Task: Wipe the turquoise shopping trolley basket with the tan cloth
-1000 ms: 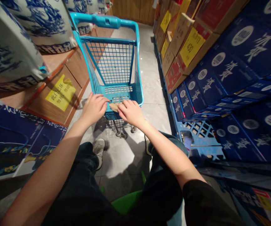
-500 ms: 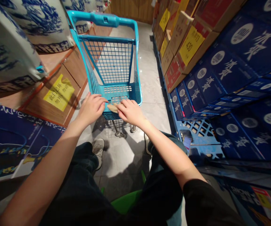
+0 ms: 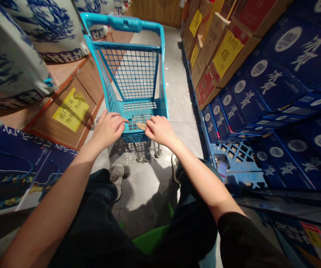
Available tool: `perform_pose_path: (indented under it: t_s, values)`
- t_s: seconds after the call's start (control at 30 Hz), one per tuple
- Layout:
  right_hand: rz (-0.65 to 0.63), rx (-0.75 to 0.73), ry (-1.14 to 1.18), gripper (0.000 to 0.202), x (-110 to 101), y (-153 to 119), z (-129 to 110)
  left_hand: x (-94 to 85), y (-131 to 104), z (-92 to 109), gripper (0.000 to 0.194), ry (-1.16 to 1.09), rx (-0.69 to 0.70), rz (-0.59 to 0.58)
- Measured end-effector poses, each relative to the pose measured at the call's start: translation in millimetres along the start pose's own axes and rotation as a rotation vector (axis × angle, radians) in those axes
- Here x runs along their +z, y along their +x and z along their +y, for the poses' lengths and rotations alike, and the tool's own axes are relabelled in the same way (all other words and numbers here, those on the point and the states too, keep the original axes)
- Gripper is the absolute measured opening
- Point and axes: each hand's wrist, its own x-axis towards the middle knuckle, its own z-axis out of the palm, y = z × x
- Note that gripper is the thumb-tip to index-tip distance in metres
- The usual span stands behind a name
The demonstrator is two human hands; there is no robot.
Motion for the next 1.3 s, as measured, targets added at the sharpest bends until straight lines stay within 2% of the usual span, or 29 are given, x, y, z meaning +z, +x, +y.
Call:
perform_pose_path:
  t_s: [0.1,0.2,0.3,0.37,0.47,0.57,0.7,0.8,0.9,1.03,1.17,1.23,1.3]
  values:
    - [0.007,0.082,-0.023,0.025,-3.2,-1.3,12.2,0.4,0.4,-0.1,0.046,-0.009,-0.003,-0.009]
    - [0.044,0.108,-0.045,0.023,1.6,-3.7,-0.2,2.5,0.9,-0.1,0.045,-0.022,-0.017,0.000]
    - [0.067,0.042,-0.037,0.023,8.5,-5.2,-18.1,3.9,0.9,-4.6,0.045,-0.048,-0.039,0.028]
    - [0.066,-0.023,-0.011,0.023,9.8,-5.6,-19.9,4.0,0.3,-9.4,0.044,-0.063,-0.042,0.039]
    - [0.048,-0.060,0.026,0.022,6.4,-6.7,-5.4,3.2,-0.4,-14.5,0.044,-0.076,-0.035,0.039]
    - [0.047,-0.027,0.029,0.024,3.9,-10.2,8.9,2.6,0.6,-14.1,0.047,-0.071,-0.025,0.018]
    - [0.100,-0.026,0.046,0.030,11.1,-15.6,-0.1,1.5,2.8,-10.9,0.049,-0.050,-0.018,0.003]
    - [0.103,-0.087,0.090,0.033,15.6,-16.6,-7.7,-0.8,1.7,-13.9,0.047,-0.052,-0.022,0.003]
    - [0.056,-0.137,0.101,0.031,12.6,-14.4,3.2,-3.2,-0.7,-19.7,0.044,-0.044,-0.016,0.000]
    - [0.075,-0.042,0.088,0.030,8.7,-12.9,17.0,-3.8,-0.8,-21.6,0.045,-0.051,0.002,-0.008]
    - [0.102,-0.011,0.033,0.029,15.6,-14.3,-5.3,-3.0,0.8,-19.5,0.045,-0.057,0.002,-0.012]
    - [0.110,-0.063,0.036,0.031,18.2,-13.9,-17.0,-3.0,0.4,-21.4,0.046,-0.055,-0.008,-0.008]
    - [0.089,-0.127,0.047,0.032,17.0,-12.0,-18.5,-3.2,-1.0,-25.6,0.047,-0.055,-0.011,-0.007]
